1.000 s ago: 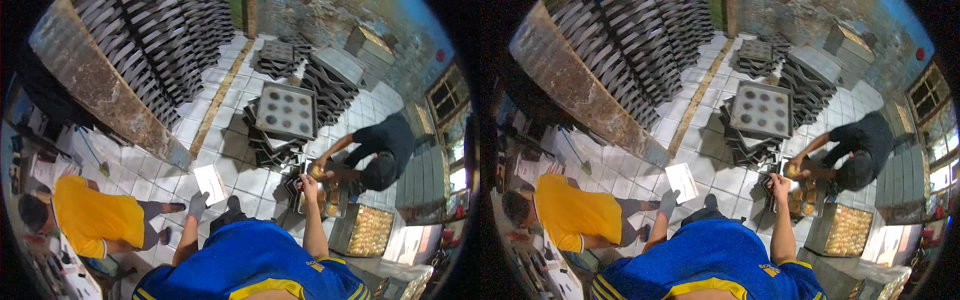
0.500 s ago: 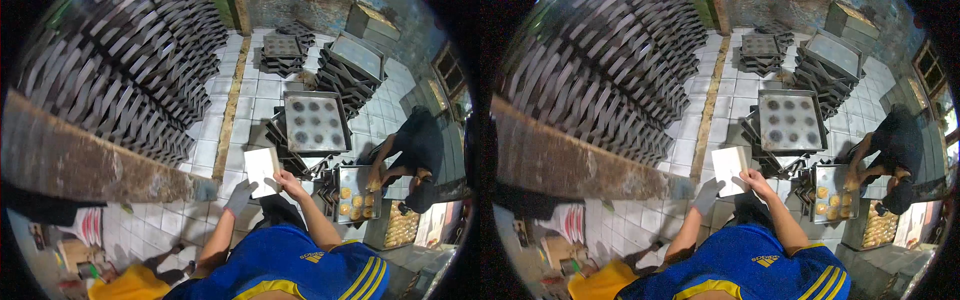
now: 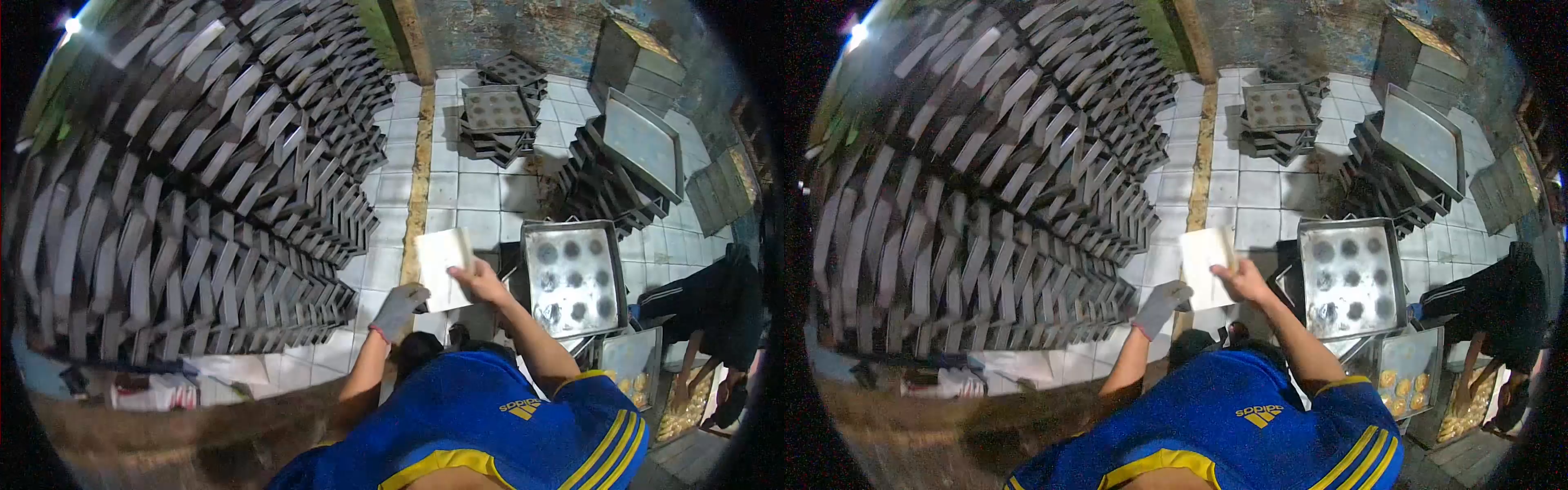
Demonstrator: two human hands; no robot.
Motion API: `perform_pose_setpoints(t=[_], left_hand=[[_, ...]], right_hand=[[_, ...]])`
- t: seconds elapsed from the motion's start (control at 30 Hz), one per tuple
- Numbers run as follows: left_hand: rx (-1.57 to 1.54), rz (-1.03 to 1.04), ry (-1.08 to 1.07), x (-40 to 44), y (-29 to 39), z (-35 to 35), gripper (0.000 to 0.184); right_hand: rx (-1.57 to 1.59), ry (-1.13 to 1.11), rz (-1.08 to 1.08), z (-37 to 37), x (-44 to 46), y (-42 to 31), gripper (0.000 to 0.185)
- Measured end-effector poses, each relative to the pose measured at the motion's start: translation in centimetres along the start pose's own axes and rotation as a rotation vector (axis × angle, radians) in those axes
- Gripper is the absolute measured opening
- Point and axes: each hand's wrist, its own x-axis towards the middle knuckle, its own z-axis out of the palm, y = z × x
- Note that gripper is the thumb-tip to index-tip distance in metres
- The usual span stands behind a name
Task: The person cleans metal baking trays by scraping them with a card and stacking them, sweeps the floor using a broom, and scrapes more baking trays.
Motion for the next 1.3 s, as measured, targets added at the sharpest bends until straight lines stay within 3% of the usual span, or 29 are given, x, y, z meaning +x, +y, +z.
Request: perform_pose_setpoints(t=[0.07, 0.17, 0.23, 0.27, 0.37, 0.43, 0.5, 0.53, 0.57, 0.63, 0.7, 0.77, 0.83, 0.9, 0.97, 1.03, 1.07, 1.1, 1.13, 1.17, 1.23, 1.27, 1.3], left_hand=[[0.034, 0.141, 0.136, 4.0, 0.9, -4.3, 0.023], [-0.095, 0.181, 0.247, 9.9, 2.2, -10.4, 0.022], [-0.229, 0.246, 0.343, 14.8, 4.3, -14.6, 0.022], [-0.230, 0.214, 0.375, 18.8, 3.4, -17.8, 0.020], [-0.528, 0.265, 0.404, 26.0, 7.4, -23.0, 0.022], [-0.584, 0.256, 0.458, 33.5, 6.1, -28.2, 0.029], [-0.648, 0.277, 0.508, 40.1, 8.2, -31.3, 0.037], [-0.533, 0.259, 0.465, 42.0, 9.6, -32.5, 0.045], [-0.420, 0.235, 0.426, 43.7, 10.7, -33.7, 0.053], [-0.302, 0.075, 0.435, 46.6, 12.8, -34.7, 0.060], [-0.274, -0.038, 0.291, 51.7, 15.3, -35.5, 0.070], [-0.294, -0.109, 0.254, 58.6, 14.5, -36.2, 0.066], [-0.332, -0.160, 0.083, 64.0, 13.3, -36.4, 0.062], [-0.274, -0.197, 0.164, 68.9, 14.1, -35.7, 0.053], [-0.433, -0.336, 0.220, 74.4, 13.1, -35.8, 0.046], [-0.400, -0.371, 0.223, 79.6, 12.4, -36.7, 0.040], [-0.328, -0.474, 0.137, 82.6, 10.9, -38.1, 0.039], [-0.287, -0.530, 0.094, 84.5, 11.5, -39.0, 0.038], [-0.245, -0.583, 0.049, 86.4, 12.2, -40.0, 0.038], [-0.233, -0.537, 0.070, 88.6, 14.3, -40.4, 0.038], [-0.211, -0.463, 0.117, 90.8, 17.7, -41.0, 0.039], [-0.199, -0.444, 0.146, 90.3, 18.7, -41.4, 0.039], [-0.189, -0.416, 0.173, 90.4, 19.7, -41.6, 0.040]], right_hand=[[-0.037, -0.067, 0.048, 1.7, 5.2, -1.9, 0.047], [-0.033, -0.164, 0.045, 3.6, 12.1, -6.0, 0.047], [-0.005, -0.138, -0.124, 5.7, 18.7, -6.4, 0.040], [-0.128, -0.205, -0.016, 5.1, 21.0, -7.9, 0.049], [-0.076, -0.260, 0.048, 5.6, 29.1, -9.9, 0.041], [-0.147, -0.211, 0.089, 5.1, 35.1, -9.3, 0.041], [-0.236, -0.099, -0.110, 4.0, 40.9, -9.3, 0.040], [-0.189, 0.011, -0.049, 3.3, 43.1, -9.5, 0.052], [-0.179, 0.026, -0.039, 1.8, 45.1, -9.5, 0.052], [-0.082, 0.318, 0.304, -0.1, 45.8, -14.4, 0.047], [0.121, 0.404, 0.175, -5.3, 51.3, -6.5, 0.044], [0.238, 0.547, 0.154, -9.7, 52.9, -5.1, 0.039], [0.338, 0.747, 0.217, -13.5, 53.6, -5.4, 0.036], [0.363, 0.959, 0.187, -19.2, 55.6, 0.5, 0.034], [0.439, 1.110, 0.344, -26.3, 56.8, 9.2, 0.040], [-0.009, 1.266, 0.472, -32.6, 56.7, 15.8, 0.050], [0.207, 1.269, 0.367, -32.0, 56.5, 10.3, 0.057], [0.107, 1.265, 0.343, -34.8, 56.1, 13.5, 0.055], [0.004, 1.306, 0.497, -36.9, 56.0, 13.4, 0.053], [-0.103, 1.343, 0.639, -38.8, 57.1, 12.8, 0.050], [0.100, 1.334, 0.392, -41.9, 58.4, 8.7, 0.046], [-0.090, 1.284, 0.445, -44.2, 58.9, 7.6, 0.044], [-0.087, 1.222, 0.402, -45.1, 59.7, 4.8, 0.045]])
